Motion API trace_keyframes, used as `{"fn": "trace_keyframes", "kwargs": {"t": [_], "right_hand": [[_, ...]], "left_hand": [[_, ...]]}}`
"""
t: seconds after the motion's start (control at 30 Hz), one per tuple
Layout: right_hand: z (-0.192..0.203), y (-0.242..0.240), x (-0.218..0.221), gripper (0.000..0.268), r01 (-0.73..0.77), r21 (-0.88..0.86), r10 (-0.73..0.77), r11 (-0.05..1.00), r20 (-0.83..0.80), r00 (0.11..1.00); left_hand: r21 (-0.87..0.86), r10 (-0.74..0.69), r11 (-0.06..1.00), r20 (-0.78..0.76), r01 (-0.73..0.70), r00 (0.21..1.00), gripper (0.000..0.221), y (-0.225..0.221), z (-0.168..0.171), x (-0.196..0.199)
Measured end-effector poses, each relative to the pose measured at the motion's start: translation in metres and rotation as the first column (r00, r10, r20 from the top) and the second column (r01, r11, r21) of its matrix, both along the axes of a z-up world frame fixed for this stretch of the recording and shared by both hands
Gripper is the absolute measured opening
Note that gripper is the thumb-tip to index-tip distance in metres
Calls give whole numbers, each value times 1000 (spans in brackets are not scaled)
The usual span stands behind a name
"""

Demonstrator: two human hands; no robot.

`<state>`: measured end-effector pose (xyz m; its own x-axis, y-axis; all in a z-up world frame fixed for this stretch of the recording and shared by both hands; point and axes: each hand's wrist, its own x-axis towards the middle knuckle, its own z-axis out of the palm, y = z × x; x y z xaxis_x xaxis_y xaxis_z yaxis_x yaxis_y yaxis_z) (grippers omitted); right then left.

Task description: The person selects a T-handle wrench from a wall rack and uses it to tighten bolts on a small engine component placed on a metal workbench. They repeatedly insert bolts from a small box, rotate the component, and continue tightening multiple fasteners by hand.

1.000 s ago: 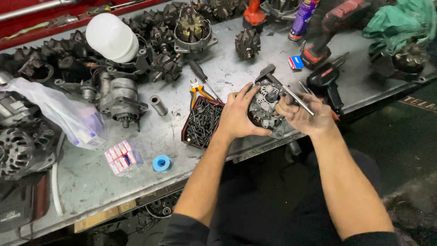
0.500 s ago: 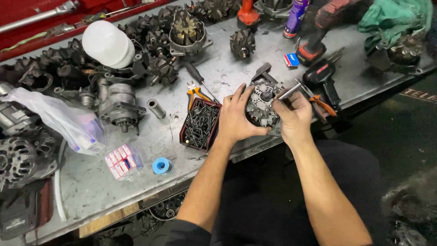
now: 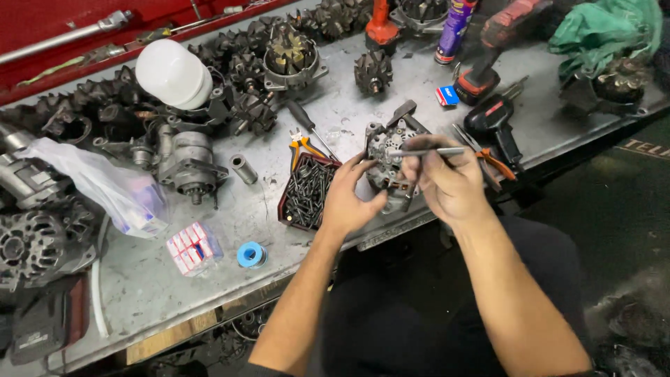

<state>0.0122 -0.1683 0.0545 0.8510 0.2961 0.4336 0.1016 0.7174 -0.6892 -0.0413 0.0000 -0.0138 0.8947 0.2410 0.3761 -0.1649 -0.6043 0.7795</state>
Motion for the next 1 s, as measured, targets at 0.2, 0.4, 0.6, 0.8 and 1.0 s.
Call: {"fn": "trace_keyframes", "kwargs": {"t": [0.2, 0.4, 0.6, 0.8, 1.0], "right_hand": [[26, -39, 30, 30, 306, -365, -225, 879, 248, 942], [4, -54, 45, 29, 427, -425, -275, 798, 374, 886], [1, -31, 30, 23, 558, -374, -293, 741, 568, 769], [33, -58, 32, 27, 928, -250, 64, 276, 968, 241], [108, -71, 37, 23, 996, 83, 636, 16, 768, -74]], "left_hand": [[-46, 24, 999, -20, -25, 1000, 96, -37, 14, -6], [25, 42, 999, -50, -41, 998, 88, -33, 2, 6], [42, 20, 999, -28, -19, 999, 86, -26, -1, 8], [90, 18, 996, -5, -17, 1000, 87, -22, -3, 15], [121, -17, 993, 90, 6, 996, 82, -17, 13, 18]]}}
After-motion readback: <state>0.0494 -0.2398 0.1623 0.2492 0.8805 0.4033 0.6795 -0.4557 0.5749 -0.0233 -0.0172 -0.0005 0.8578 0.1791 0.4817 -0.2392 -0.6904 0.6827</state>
